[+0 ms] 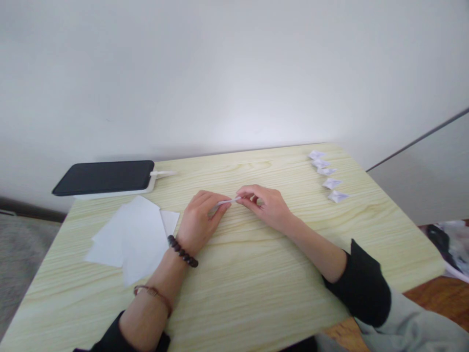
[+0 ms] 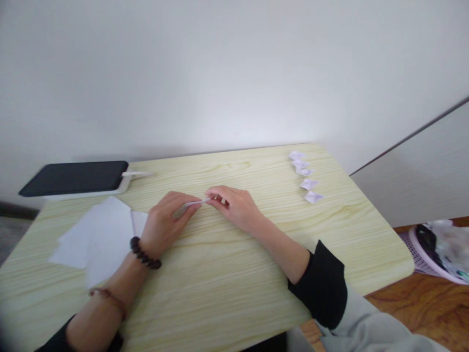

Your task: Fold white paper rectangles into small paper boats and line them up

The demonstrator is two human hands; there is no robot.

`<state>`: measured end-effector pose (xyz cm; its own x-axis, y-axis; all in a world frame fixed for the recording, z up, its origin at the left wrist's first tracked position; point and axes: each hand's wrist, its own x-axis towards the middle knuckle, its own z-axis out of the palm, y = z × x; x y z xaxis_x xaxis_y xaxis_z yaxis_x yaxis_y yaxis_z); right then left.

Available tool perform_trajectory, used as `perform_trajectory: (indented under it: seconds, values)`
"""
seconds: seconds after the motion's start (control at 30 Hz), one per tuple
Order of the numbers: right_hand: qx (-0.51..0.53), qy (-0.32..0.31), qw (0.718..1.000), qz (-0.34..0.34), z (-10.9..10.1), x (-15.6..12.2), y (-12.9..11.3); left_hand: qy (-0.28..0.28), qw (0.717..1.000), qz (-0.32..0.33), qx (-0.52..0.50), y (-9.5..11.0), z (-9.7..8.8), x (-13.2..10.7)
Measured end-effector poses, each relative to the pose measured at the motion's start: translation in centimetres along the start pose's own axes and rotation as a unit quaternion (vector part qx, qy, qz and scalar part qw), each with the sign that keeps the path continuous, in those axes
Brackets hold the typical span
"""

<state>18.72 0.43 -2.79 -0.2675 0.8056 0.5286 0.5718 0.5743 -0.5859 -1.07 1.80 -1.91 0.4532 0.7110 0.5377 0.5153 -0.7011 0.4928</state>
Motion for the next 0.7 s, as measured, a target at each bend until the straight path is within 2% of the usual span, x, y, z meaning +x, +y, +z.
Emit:
perform_trajectory:
  seconds: [0.17,0.37,0.53,0.7]
  values:
    - [0.015,0.013,1.0,0.002,0.0,0.1,0.0,0.004,1.0,-0.009,-0.016,0.3,-0.2,0.1]
    - [0.003,0.0,1.0,-0.023,-0.4,0.3,-0.6,-0.015,0.997,-0.056,-0.058,0.7,-0.1,0.0]
    - [-0.014,0.016,0.993,-0.112,-0.5,0.2,-0.5,-0.031,0.98,-0.158,-0.114,1.1,-0.3,0.1]
    - [-0.044,0.039,0.982,-0.179,-0.7,0.0,-0.5,-0.075,0.94,-0.253,-0.215,1.1,-0.7,0.4]
